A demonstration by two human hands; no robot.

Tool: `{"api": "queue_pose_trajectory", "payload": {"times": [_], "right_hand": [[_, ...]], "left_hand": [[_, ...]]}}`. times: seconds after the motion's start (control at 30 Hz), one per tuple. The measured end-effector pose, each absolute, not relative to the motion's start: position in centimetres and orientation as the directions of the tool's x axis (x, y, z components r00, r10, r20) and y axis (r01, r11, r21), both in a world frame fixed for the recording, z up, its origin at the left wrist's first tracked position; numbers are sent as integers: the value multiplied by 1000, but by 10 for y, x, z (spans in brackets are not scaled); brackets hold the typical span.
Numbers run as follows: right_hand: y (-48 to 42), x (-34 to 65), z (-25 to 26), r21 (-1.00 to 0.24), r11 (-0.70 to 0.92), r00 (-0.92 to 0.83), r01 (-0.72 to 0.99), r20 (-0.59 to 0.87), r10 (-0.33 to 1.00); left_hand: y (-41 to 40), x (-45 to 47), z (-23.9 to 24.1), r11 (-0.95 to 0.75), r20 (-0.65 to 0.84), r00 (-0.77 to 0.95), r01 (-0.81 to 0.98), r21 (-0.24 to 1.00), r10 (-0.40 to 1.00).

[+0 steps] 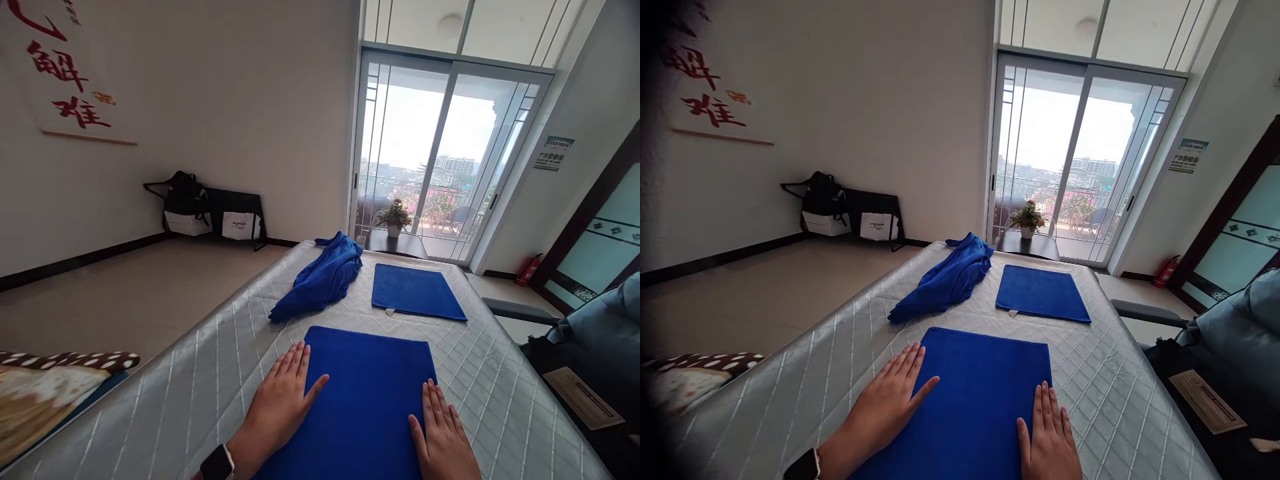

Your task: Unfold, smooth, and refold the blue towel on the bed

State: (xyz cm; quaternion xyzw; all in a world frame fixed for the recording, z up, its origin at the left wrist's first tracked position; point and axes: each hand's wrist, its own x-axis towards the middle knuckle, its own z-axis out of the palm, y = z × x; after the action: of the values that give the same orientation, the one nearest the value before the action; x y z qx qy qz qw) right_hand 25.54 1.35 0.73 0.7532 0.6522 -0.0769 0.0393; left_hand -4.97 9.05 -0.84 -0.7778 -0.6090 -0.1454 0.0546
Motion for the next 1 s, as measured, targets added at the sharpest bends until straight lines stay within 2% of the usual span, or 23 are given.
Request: {"api": "queue_pose_trajectory", "payload": {"times": [0.1, 0.23, 0.33, 0.43, 0.63, 0.83, 1.0], "right_hand": [[11, 256, 7, -76, -133, 121, 988, -138, 983], [11, 261, -3, -77, -99, 93, 992, -77, 993], [11, 267, -12, -56, -6, 3, 998, -52, 999], [11, 269, -17, -37, 36, -37, 999, -40, 998], [12, 260, -10, -38, -104, 103, 994, -38, 994], [11, 261, -11, -82, -110, 107, 991, -38, 994], [11, 263, -15, -97, -100, 100, 990, 2, 995]], "left_hand": [[77, -30, -4, -436, 315, 397, 898, 64, 862], [48, 33, -3, -771, 295, 728, 635, 53, 619], [37, 80, 0, -847, 326, 787, 523, 97, 524], [37, 96, 3, -834, 338, 766, 530, 151, 547], [34, 35, 1, -749, 284, 697, 641, 165, 659], [33, -57, -18, -532, 292, 480, 836, 135, 827], [35, -87, -31, -416, 277, 365, 895, 158, 889]]}}
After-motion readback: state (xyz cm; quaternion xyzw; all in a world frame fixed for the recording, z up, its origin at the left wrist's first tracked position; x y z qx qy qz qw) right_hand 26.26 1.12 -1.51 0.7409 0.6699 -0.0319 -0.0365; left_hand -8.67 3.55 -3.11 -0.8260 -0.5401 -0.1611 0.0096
